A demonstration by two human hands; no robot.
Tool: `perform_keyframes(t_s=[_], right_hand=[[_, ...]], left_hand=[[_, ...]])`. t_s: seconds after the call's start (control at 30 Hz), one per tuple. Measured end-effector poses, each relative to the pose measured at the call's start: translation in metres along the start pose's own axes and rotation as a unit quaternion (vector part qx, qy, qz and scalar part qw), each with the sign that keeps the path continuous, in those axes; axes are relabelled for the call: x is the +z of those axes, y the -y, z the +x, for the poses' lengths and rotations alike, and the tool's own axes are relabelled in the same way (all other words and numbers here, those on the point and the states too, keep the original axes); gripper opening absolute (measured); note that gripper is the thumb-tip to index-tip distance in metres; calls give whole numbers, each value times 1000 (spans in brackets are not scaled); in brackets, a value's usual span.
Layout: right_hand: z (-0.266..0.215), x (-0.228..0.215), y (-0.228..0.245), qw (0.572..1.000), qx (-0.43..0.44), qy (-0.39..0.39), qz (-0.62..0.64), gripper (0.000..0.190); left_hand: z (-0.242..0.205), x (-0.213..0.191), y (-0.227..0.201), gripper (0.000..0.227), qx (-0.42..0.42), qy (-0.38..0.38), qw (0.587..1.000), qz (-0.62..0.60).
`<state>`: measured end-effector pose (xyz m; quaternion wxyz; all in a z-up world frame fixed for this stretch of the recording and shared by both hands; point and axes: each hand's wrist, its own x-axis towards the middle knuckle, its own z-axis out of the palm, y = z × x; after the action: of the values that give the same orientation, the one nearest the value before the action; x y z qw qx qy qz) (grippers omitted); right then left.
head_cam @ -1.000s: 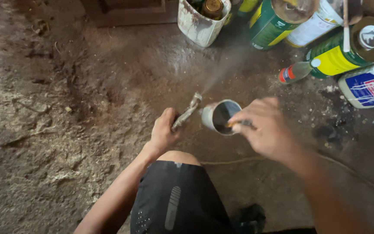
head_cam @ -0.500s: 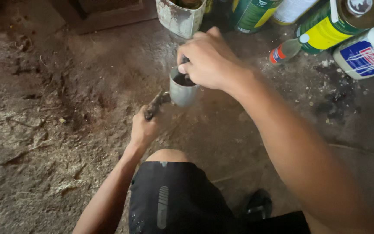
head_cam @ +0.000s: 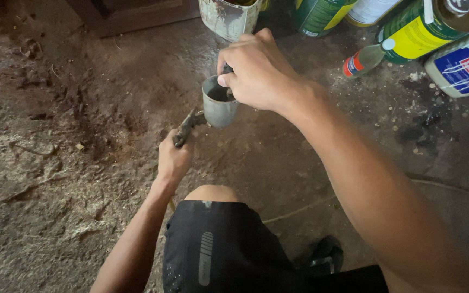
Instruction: The person prepares and applies varnish using a spray gun. The person pours liquid from a bottle into the spray gun's cup, mixes it with a brush, and then sprays the varnish onto a piece of wood while adjusting the spray gun.
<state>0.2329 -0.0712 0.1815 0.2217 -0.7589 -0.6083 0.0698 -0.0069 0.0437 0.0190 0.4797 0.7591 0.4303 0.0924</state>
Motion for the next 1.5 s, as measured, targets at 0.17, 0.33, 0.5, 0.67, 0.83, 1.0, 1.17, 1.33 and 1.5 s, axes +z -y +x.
perform_keyframes(t_s=[0.17,0.33,0.5,0.67,0.83,1.0,1.17,1.33,1.5], right_hand=[[-29,-37,23,996,-58,-62,20,7],[-123,-105,41,990,22,-134,33,14],[-210,-151,24,986,104,-110,71,27],[-236,-153,53,977,117,-175,-18,18],[-187,-187,72,995,-9,-82,-63,39],[-183,-122,76,974,93,-201,39,25],[-185,-86,51,987,26,-156,4,25],[-165,-86,58,991,1,-120,-56,23],[-158,-79,56,990,-31,-139,-19,25]], left_hand=[[-8,-2,3,14,106,15,994,-34],[-13,0,-16,23,282,2,956,-79],[-9,1,-54,37,381,34,919,-97],[-10,6,-81,48,413,90,901,-95],[-13,14,-82,49,417,78,902,-77],[-16,20,-73,44,405,59,910,-72],[-18,25,-67,41,389,62,918,-53],[-12,24,-67,43,419,57,905,-36],[-9,25,-70,51,421,50,905,-32]])
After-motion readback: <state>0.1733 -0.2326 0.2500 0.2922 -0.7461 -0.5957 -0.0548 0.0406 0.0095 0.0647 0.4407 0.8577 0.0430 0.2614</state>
